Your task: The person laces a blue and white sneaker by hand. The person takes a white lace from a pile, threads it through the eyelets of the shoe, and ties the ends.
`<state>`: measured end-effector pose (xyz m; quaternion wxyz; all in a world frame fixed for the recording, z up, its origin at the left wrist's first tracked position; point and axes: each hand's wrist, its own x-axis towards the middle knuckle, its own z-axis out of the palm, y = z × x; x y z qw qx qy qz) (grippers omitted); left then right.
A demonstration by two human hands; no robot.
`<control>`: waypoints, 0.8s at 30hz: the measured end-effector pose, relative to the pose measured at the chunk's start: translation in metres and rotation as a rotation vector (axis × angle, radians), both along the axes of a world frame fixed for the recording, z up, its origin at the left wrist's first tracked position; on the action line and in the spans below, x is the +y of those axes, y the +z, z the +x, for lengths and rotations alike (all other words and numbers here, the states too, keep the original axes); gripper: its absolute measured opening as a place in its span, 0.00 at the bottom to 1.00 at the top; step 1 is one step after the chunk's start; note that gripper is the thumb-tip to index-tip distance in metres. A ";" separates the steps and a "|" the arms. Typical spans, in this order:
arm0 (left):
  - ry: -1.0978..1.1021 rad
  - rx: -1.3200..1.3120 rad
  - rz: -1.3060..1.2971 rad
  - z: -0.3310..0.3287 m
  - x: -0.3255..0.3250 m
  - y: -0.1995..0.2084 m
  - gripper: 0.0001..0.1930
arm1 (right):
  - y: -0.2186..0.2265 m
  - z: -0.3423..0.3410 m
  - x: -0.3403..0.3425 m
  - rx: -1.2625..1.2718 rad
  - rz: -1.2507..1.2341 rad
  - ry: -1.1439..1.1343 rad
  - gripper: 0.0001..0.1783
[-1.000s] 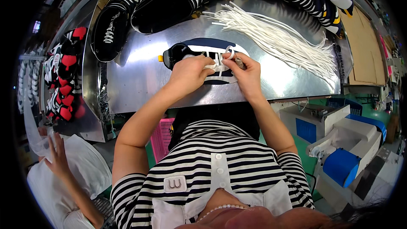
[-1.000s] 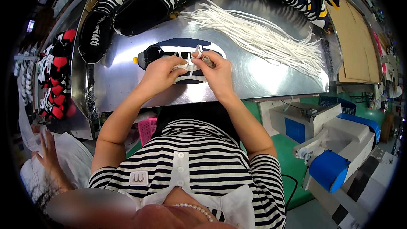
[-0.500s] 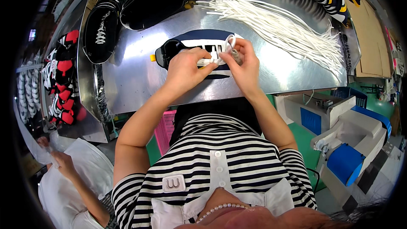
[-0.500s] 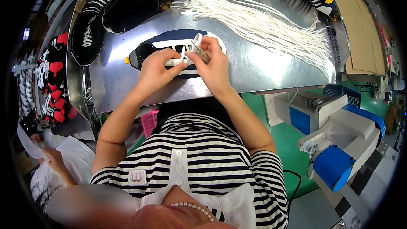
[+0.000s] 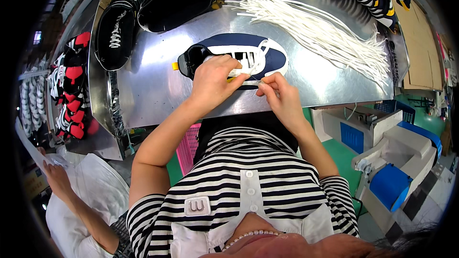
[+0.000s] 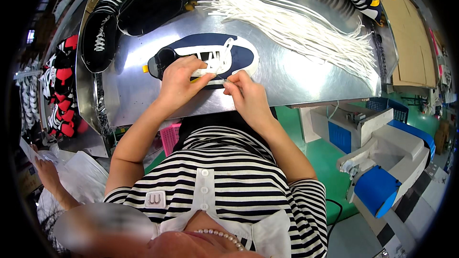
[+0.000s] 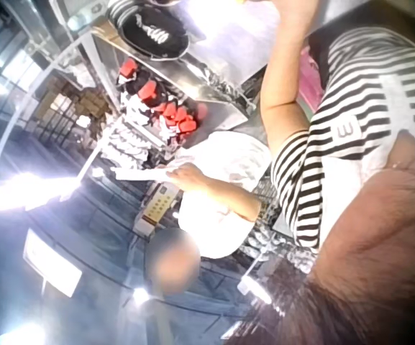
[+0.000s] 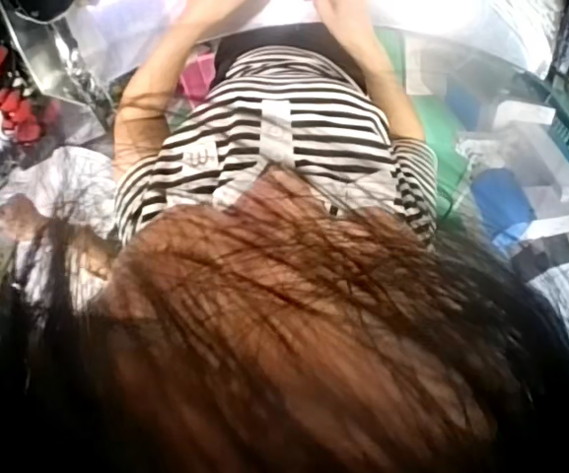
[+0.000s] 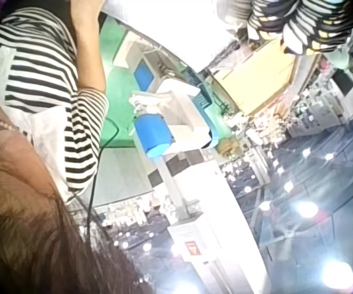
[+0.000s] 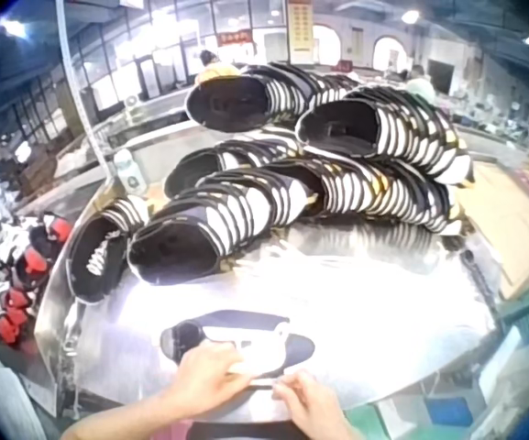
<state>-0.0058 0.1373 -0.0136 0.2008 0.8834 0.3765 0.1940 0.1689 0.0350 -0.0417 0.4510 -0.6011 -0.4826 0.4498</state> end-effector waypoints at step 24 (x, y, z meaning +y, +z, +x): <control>-0.322 -0.038 0.437 -0.018 -0.033 0.002 0.08 | 0.059 0.011 0.004 -0.372 0.405 0.230 0.13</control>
